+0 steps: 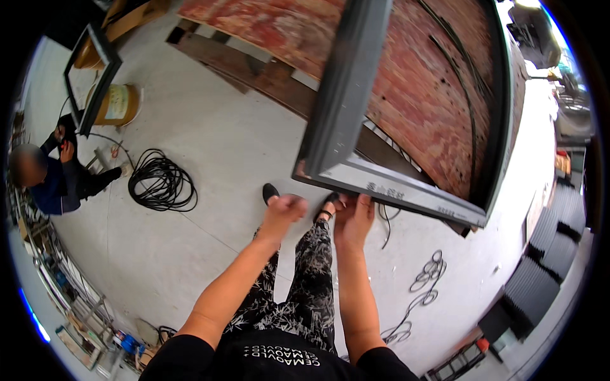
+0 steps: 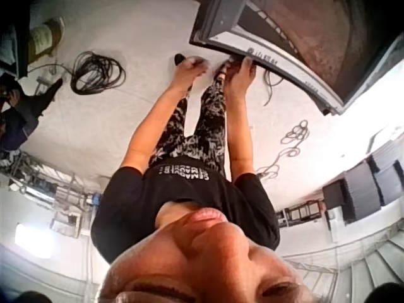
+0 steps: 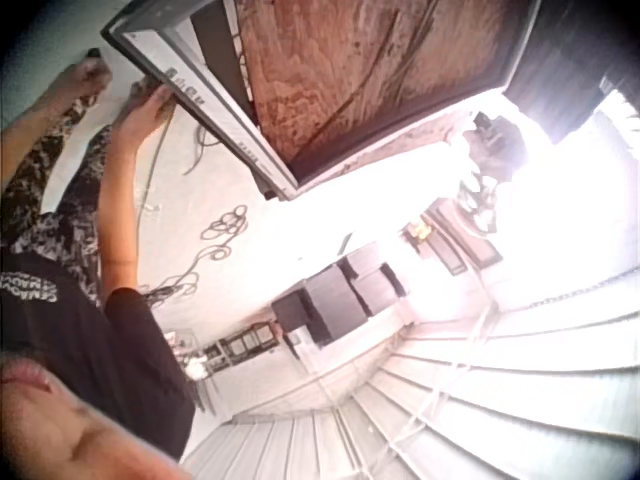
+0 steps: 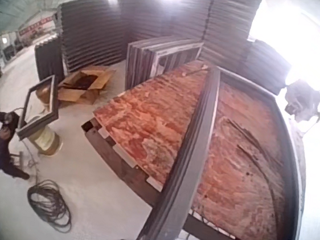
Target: The person assembles a metal window frame by inserting a rubber sealing strip into the frame groove, using pliers to cut the strip to length and pressing it into place by hand.
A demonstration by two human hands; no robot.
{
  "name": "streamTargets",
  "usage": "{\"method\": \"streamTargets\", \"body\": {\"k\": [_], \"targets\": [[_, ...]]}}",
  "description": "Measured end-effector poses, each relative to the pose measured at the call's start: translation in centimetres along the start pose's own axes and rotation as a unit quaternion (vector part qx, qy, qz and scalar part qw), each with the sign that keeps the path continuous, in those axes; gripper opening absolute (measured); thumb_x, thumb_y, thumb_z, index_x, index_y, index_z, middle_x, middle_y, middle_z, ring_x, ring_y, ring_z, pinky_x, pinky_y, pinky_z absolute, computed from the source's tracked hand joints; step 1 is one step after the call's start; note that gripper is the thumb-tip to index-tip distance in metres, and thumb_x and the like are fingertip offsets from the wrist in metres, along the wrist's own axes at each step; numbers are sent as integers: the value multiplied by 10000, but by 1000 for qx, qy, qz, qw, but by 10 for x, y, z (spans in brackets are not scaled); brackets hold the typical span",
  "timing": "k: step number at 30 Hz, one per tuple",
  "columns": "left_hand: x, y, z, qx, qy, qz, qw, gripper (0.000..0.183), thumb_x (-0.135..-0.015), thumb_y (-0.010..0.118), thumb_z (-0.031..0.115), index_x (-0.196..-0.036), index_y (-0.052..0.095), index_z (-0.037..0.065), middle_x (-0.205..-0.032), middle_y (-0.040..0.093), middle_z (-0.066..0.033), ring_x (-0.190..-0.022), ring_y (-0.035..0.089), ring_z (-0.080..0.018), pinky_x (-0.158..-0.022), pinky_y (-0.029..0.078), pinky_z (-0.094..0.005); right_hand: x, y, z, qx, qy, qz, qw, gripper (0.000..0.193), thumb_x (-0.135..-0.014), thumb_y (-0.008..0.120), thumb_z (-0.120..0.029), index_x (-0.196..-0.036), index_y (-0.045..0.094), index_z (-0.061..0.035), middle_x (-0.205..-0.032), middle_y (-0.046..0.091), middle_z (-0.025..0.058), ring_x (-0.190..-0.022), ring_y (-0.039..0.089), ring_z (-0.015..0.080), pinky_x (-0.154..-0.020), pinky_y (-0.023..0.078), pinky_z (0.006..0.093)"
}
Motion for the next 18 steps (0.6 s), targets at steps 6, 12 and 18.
{"method": "streamTargets", "body": {"k": [6,12,18], "targets": [[36,-46,100,43,178,228,956,225,-983,568,210,-1124,611,40,-1016,637,-24,-890,556,-91,-817,428,-230,-4,9,12,-12,63,-34,997,168,-954,631,-204,-1054,575,-81,-960,640,33,-819,623,171,-630,512,310],[84,-21,236,-180,433,300,831,229,-995,543,121,-1184,581,-2,-1134,624,-49,-1021,576,-119,-925,446,-269,-7,-46,-61,-34,31,90,995,137,-929,663,-181,-1021,601,-100,-884,642,16,-814,623,145,-640,516,299],[100,67,305,-370,587,295,657,179,-902,607,44,-1072,630,-7,-1053,651,-88,-953,595,-214,-843,464,-335,-14,-106,-125,90,-36,139,986,188,-930,677,-282,-942,592,-114,-865,667,26,-761,607,113,-604,461,246]]}}
Point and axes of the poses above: each hand's wrist, its own x-axis away from the middle knuckle, its own y-axis out of the palm, z = x × y, the point moved 9 cm from there along -x, towards the middle knuckle
